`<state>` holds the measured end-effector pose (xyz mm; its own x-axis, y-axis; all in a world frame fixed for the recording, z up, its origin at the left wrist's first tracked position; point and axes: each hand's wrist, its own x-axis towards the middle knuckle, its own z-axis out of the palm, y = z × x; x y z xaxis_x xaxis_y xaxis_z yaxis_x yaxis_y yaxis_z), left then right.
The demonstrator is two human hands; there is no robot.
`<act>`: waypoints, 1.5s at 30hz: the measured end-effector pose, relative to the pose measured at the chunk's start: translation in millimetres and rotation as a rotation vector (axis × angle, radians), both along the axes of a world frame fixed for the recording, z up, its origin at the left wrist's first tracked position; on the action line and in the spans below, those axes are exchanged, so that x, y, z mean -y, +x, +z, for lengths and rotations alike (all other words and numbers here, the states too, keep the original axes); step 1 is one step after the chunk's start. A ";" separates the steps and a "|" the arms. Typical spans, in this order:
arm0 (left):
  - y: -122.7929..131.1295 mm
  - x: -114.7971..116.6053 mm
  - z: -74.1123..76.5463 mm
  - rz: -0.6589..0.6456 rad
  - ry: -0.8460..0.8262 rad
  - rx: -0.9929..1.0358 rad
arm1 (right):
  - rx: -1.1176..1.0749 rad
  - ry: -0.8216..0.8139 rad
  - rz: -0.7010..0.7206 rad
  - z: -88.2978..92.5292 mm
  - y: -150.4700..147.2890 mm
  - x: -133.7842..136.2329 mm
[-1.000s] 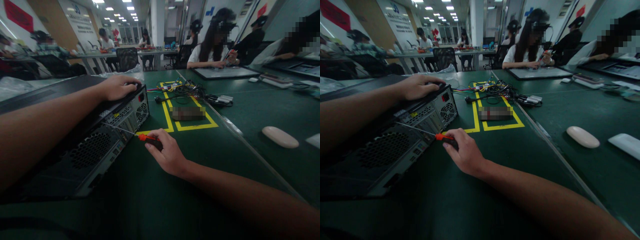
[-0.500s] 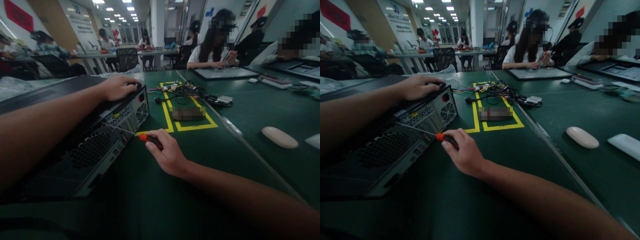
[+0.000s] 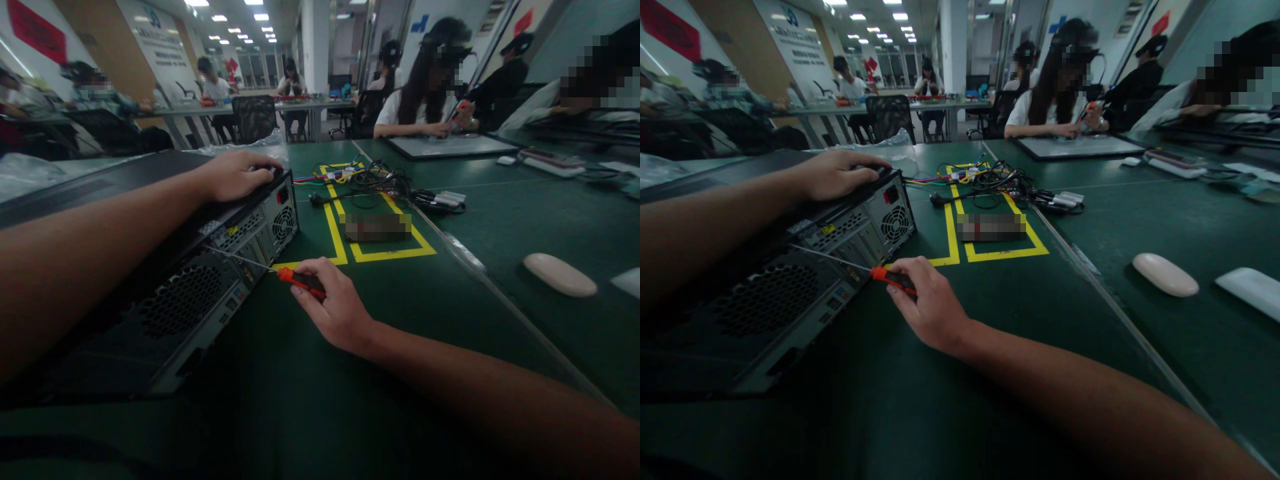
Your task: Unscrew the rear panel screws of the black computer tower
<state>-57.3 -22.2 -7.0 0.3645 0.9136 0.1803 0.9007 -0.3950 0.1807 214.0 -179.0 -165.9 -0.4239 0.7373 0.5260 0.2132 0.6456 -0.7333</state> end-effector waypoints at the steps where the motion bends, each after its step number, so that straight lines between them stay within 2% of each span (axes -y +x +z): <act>1: 0.1 0.1 0.1 -0.001 -0.001 0.003 | -0.001 0.002 0.001 0.3 0.2 0.2; 20: -1.0 -0.7 -0.5 -0.020 -0.001 0.024 | 0.017 -0.037 0.009 3.0 0.8 0.5; 45: -1.3 -1.4 -1.1 -0.009 0.016 0.004 | 0.010 0.013 0.002 7.8 3.1 2.4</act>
